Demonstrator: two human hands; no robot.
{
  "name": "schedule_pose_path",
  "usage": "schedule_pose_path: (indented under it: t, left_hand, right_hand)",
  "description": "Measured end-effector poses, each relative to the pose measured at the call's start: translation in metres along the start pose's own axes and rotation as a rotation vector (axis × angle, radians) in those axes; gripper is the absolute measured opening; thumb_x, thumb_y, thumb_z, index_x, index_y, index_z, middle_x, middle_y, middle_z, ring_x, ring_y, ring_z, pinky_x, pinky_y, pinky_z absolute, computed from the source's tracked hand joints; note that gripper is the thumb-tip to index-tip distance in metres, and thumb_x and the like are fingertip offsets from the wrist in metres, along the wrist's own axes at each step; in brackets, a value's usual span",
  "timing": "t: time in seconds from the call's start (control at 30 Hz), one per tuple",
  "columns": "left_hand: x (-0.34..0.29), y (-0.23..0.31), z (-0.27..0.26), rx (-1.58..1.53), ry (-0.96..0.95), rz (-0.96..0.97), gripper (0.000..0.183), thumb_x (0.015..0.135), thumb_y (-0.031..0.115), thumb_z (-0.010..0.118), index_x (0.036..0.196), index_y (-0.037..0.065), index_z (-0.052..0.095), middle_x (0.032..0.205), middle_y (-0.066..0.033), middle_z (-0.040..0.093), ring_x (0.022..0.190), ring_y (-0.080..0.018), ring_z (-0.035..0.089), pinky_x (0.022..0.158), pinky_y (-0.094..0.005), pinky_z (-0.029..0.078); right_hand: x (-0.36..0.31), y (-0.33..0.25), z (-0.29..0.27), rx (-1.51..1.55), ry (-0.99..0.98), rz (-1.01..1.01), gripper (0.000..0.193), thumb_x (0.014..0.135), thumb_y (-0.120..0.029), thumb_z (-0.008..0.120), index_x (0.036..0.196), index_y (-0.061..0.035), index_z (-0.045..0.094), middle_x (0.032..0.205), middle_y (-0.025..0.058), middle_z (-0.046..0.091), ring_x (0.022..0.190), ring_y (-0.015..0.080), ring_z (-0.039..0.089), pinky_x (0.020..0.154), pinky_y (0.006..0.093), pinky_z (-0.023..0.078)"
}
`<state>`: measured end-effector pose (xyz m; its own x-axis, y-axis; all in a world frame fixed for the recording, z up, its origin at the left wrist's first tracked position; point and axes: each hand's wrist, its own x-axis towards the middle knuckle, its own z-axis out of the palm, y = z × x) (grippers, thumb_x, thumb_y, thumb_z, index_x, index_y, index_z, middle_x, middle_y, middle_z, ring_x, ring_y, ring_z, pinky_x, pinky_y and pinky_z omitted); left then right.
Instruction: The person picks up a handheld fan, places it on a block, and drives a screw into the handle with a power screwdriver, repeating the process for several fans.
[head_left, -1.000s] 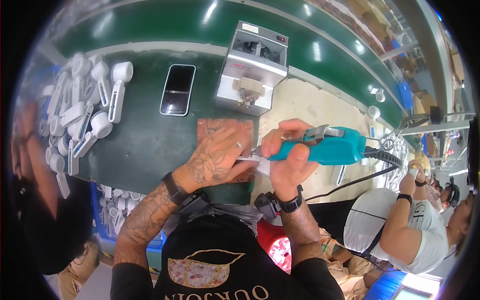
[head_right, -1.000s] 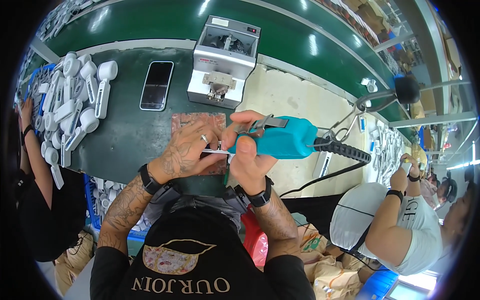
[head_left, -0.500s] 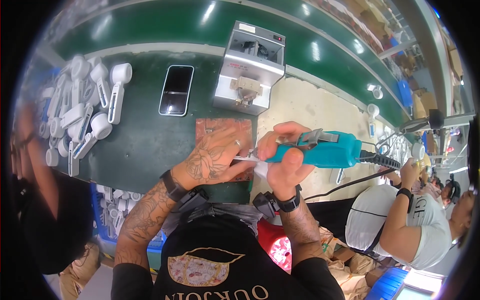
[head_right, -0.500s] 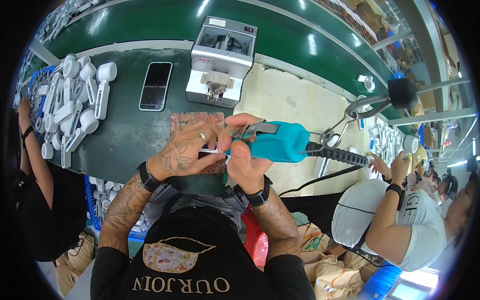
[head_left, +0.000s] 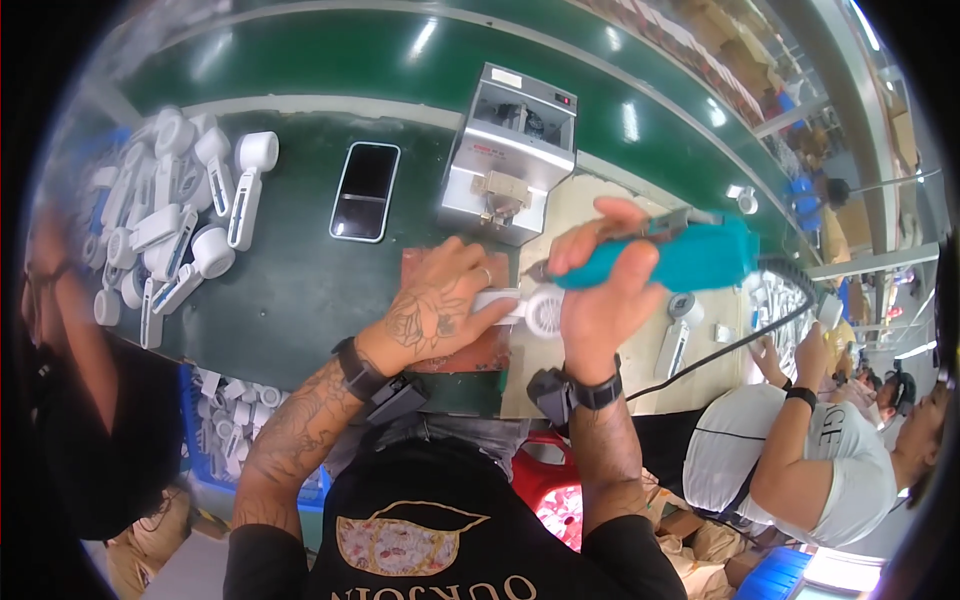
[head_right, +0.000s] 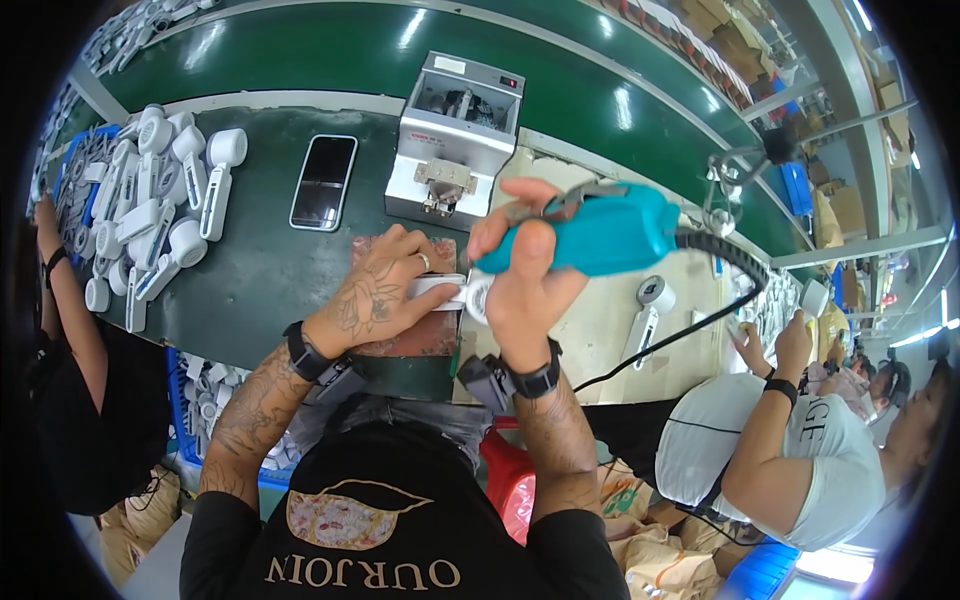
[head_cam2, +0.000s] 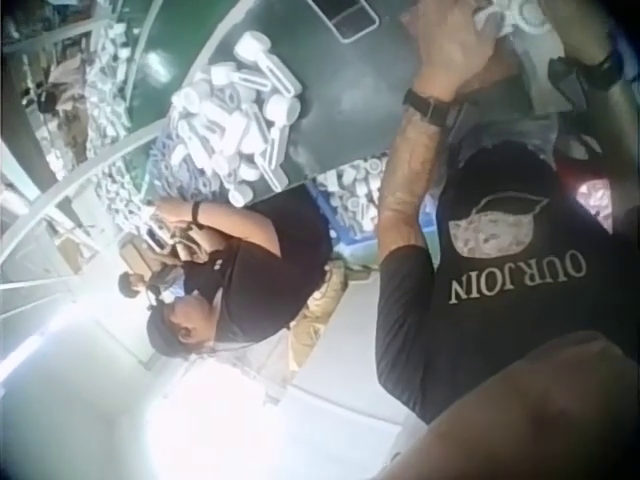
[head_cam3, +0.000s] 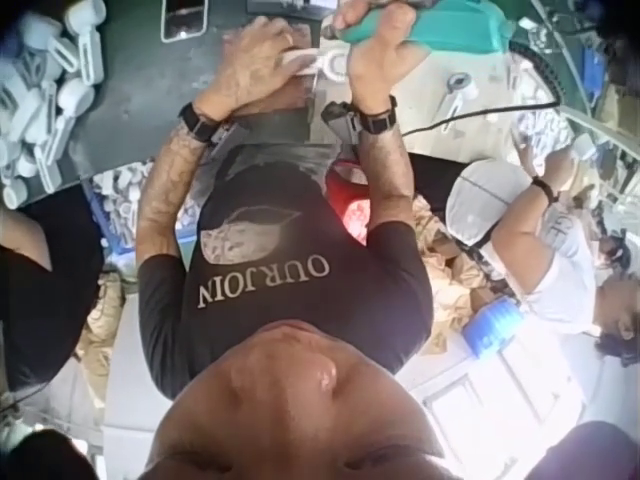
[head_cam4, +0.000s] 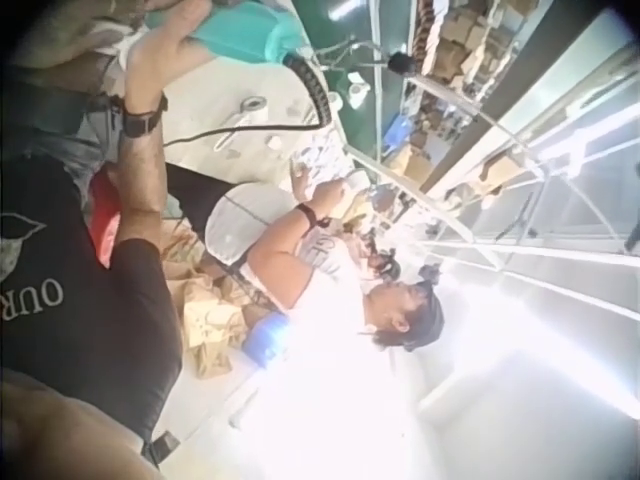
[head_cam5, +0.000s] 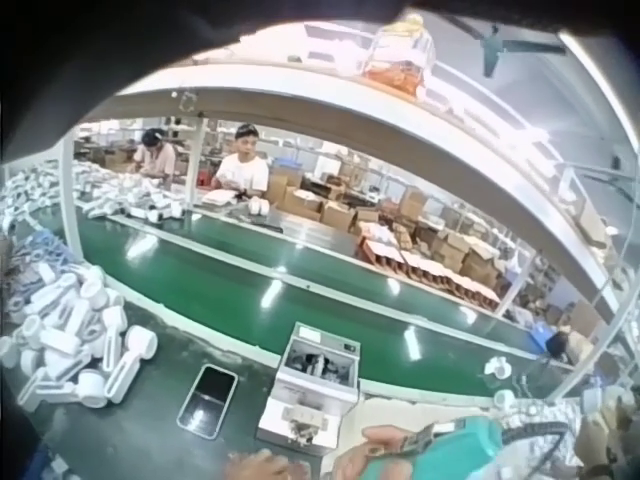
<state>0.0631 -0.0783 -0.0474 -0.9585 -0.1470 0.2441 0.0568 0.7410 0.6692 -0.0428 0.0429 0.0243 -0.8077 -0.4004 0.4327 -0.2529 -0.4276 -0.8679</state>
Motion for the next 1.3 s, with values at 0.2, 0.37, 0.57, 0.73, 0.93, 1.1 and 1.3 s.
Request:
schedule_pose_path:
  t: [0.2, 0.37, 0.57, 0.73, 0.93, 1.1, 1.3]
  left_hand:
    - [-0.005, -0.001, -0.005, 0.029, 0.035, 0.135, 0.036, 0.085, 0.029, 0.069, 0.112, 0.005, 0.066, 0.111, -0.0119, 0.060, 0.104, -0.0307, 0.054, 0.094, -0.0443, 0.043]
    - [-0.006, -0.001, -0.004, 0.042, 0.067, 0.126, 0.039, 0.083, 0.026, 0.070, 0.117, 0.009, 0.066, 0.111, -0.0074, 0.061, 0.105, -0.0276, 0.055, 0.095, -0.0437, 0.043]
    - [-0.007, -0.008, 0.000, 0.036, 0.013, 0.092, 0.044, 0.086, 0.031, 0.067, 0.123, 0.007, 0.062, 0.116, -0.0101, 0.060, 0.111, -0.0302, 0.054, 0.103, -0.0468, 0.041]
    - [-0.008, -0.008, 0.000, 0.051, 0.012, 0.059, 0.046, 0.089, 0.035, 0.065, 0.125, 0.007, 0.061, 0.116, -0.0111, 0.059, 0.111, -0.0311, 0.054, 0.103, -0.0491, 0.041]
    - [-0.007, -0.008, 0.001, 0.034, 0.030, 0.070, 0.047, 0.090, 0.038, 0.064, 0.126, 0.007, 0.061, 0.114, -0.0117, 0.059, 0.109, -0.0316, 0.054, 0.102, -0.0498, 0.041]
    - [-0.007, -0.008, 0.002, 0.054, 0.025, 0.070, 0.047, 0.091, 0.039, 0.064, 0.126, 0.007, 0.061, 0.113, -0.0122, 0.059, 0.108, -0.0318, 0.054, 0.101, -0.0497, 0.041]
    - [-0.007, -0.008, 0.001, 0.061, 0.012, 0.072, 0.047, 0.091, 0.039, 0.063, 0.125, 0.007, 0.061, 0.113, -0.0129, 0.059, 0.109, -0.0327, 0.054, 0.101, -0.0501, 0.042]
  right_hand:
    - [0.043, 0.026, 0.024, -0.110, -0.074, -0.062, 0.045, 0.103, -0.042, 0.053, 0.111, 0.0018, 0.058, 0.071, 0.0048, 0.059, 0.064, 0.0133, 0.058, 0.057, 0.0263, 0.044]
    - [0.050, 0.055, 0.030, -0.185, -0.147, -0.092, 0.031, 0.102, -0.031, 0.056, 0.104, -0.0007, 0.059, 0.069, 0.0037, 0.060, 0.062, 0.0122, 0.058, 0.057, 0.0264, 0.045]
    - [0.043, 0.055, 0.033, -0.139, -0.115, -0.015, 0.030, 0.102, -0.030, 0.056, 0.101, -0.0003, 0.058, 0.069, 0.0039, 0.059, 0.061, 0.0131, 0.057, 0.057, 0.0275, 0.046]
    - [0.017, 0.029, 0.017, -0.138, -0.080, 0.079, 0.036, 0.101, -0.034, 0.059, 0.103, 0.0023, 0.059, 0.069, 0.0048, 0.057, 0.060, 0.0142, 0.057, 0.054, 0.0285, 0.045]
    - [0.003, 0.018, -0.002, -0.181, -0.107, 0.114, 0.051, 0.098, -0.044, 0.061, 0.109, 0.0050, 0.058, 0.068, 0.0055, 0.056, 0.060, 0.0159, 0.056, 0.056, 0.0297, 0.046]
    - [-0.002, 0.021, -0.007, -0.179, -0.104, 0.105, 0.050, 0.098, -0.045, 0.061, 0.107, 0.0039, 0.056, 0.068, 0.0058, 0.056, 0.061, 0.0164, 0.056, 0.057, 0.0300, 0.046]
    - [-0.003, 0.026, -0.012, -0.127, -0.109, 0.103, 0.050, 0.098, -0.045, 0.061, 0.104, 0.0034, 0.055, 0.069, 0.0067, 0.055, 0.062, 0.0171, 0.056, 0.057, 0.0304, 0.046]
